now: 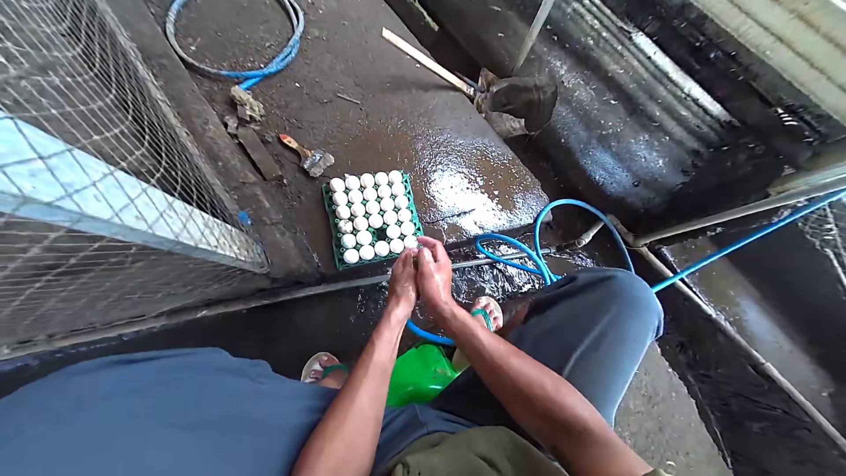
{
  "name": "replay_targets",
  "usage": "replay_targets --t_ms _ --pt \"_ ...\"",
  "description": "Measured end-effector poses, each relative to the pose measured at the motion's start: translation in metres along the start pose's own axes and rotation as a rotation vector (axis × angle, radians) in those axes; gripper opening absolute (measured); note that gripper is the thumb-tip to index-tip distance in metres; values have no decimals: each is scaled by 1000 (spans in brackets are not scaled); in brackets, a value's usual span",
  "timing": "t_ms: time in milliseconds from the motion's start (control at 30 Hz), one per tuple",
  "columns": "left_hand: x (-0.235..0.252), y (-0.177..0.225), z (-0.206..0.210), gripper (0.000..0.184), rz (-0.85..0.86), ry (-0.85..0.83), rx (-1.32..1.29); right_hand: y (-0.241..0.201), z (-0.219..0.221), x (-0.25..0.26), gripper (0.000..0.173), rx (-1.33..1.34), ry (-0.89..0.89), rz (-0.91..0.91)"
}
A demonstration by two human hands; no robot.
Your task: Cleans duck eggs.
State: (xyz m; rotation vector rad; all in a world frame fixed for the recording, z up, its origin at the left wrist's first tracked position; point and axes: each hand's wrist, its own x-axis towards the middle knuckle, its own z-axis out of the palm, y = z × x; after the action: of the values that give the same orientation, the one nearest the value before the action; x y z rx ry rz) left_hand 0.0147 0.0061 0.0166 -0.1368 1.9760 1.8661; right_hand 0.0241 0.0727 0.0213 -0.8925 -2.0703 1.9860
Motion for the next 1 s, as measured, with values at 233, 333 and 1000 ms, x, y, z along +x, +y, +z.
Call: replay_targets --t_ms 233,333,1000 --pt "2 0 -3 45 -19 -36 -2 1 -1 2 38 19 -19 25" --pt "6 3 -7 46 -91 -104 46 -2 -8 29 34 232 -93 361" --pt "2 -10 -3 46 78 -20 62 8 5 -8 39 31 -19 9"
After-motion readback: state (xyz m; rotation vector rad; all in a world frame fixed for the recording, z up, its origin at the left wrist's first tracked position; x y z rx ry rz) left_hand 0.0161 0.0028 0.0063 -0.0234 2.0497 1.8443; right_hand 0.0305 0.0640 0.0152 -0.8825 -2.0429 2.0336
